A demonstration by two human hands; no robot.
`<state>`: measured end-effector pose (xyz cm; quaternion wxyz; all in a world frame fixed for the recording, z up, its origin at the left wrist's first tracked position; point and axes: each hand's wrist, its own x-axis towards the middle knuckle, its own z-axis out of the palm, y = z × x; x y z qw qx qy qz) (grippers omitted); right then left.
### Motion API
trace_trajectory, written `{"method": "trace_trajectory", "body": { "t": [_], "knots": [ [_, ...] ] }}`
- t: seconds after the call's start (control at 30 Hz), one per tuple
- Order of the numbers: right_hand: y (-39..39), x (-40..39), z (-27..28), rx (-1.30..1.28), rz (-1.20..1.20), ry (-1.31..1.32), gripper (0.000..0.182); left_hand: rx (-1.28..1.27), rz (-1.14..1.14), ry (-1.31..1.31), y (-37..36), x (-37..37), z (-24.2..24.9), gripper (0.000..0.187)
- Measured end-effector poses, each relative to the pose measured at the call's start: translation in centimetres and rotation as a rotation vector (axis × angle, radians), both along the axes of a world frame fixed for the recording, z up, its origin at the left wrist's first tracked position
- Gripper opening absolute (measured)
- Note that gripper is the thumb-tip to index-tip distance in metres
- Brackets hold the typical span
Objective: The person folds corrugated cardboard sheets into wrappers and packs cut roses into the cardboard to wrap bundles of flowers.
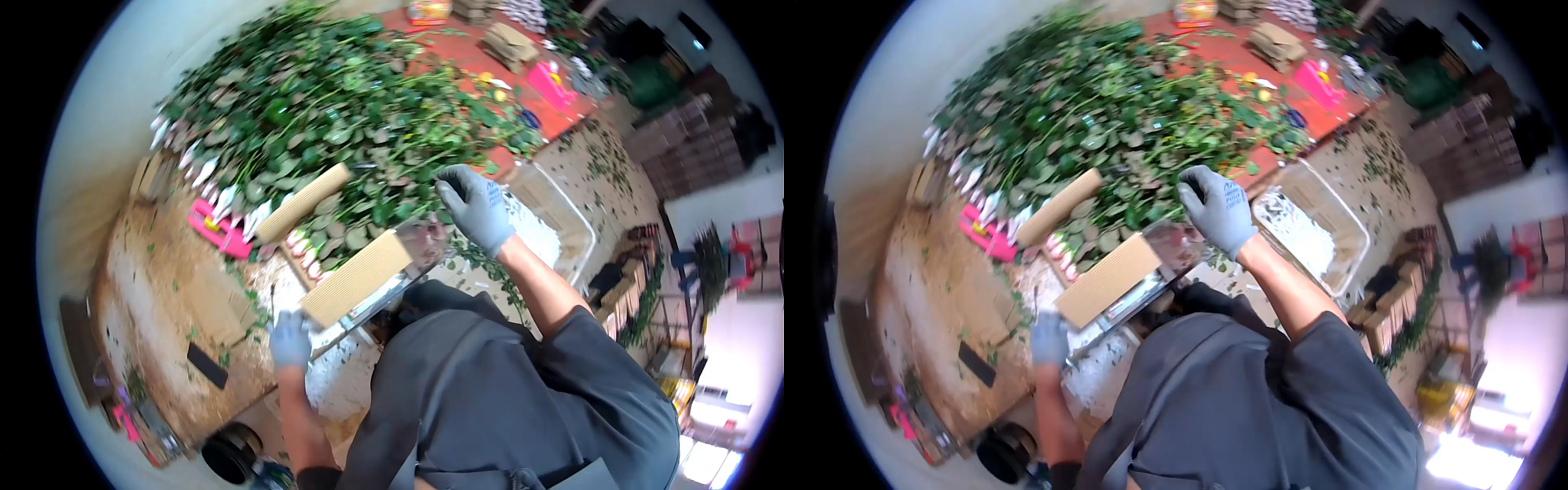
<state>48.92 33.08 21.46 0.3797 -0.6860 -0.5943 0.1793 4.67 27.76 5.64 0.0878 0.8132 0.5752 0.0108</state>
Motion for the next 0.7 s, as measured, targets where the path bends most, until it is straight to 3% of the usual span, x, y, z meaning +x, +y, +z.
{"method": "trace_trajectory", "body": {
  "t": [0.07,0.13,0.17,0.27,0.37,0.5,0.57,0.63,0.7],
  "knots": [
    [-0.8,3.4,-2.3,0.038,-0.151,0.155,0.022,0.158,-0.085,-0.081,-3.1,-1.8,-0.2,0.020],
    [-1.9,6.7,-4.6,-0.030,-0.302,0.272,0.022,-0.261,0.044,0.014,-6.3,-2.0,2.3,0.020],
    [-2.4,8.1,-6.1,-0.108,-0.407,0.400,0.022,-0.332,0.032,0.034,-7.9,-1.7,3.0,0.017],
    [-4.6,11.7,-13.1,-0.272,-0.544,0.349,0.023,-0.551,0.067,0.079,-12.3,-3.1,1.2,0.019],
    [-6.6,12.4,-19.8,-0.412,-0.509,0.147,0.028,-0.487,0.022,0.130,-16.5,-6.7,-5.4,0.036],
    [-6.7,12.4,-24.1,-0.613,-0.417,0.138,0.032,-0.757,0.137,0.274,-16.5,-3.0,-4.6,0.043],
    [-5.9,13.9,-26.0,-0.711,-0.429,0.163,0.033,-0.811,0.079,0.165,-17.4,-1.8,-5.0,0.043],
    [-4.8,16.0,-26.3,-0.755,-0.445,0.129,0.034,-0.655,-0.026,-0.027,-19.0,-0.3,-5.4,0.035],
    [-3.4,19.2,-28.6,-0.773,-0.431,0.058,0.035,-0.827,0.114,-0.046,-19.4,4.0,-3.2,0.037]
  ]
}}
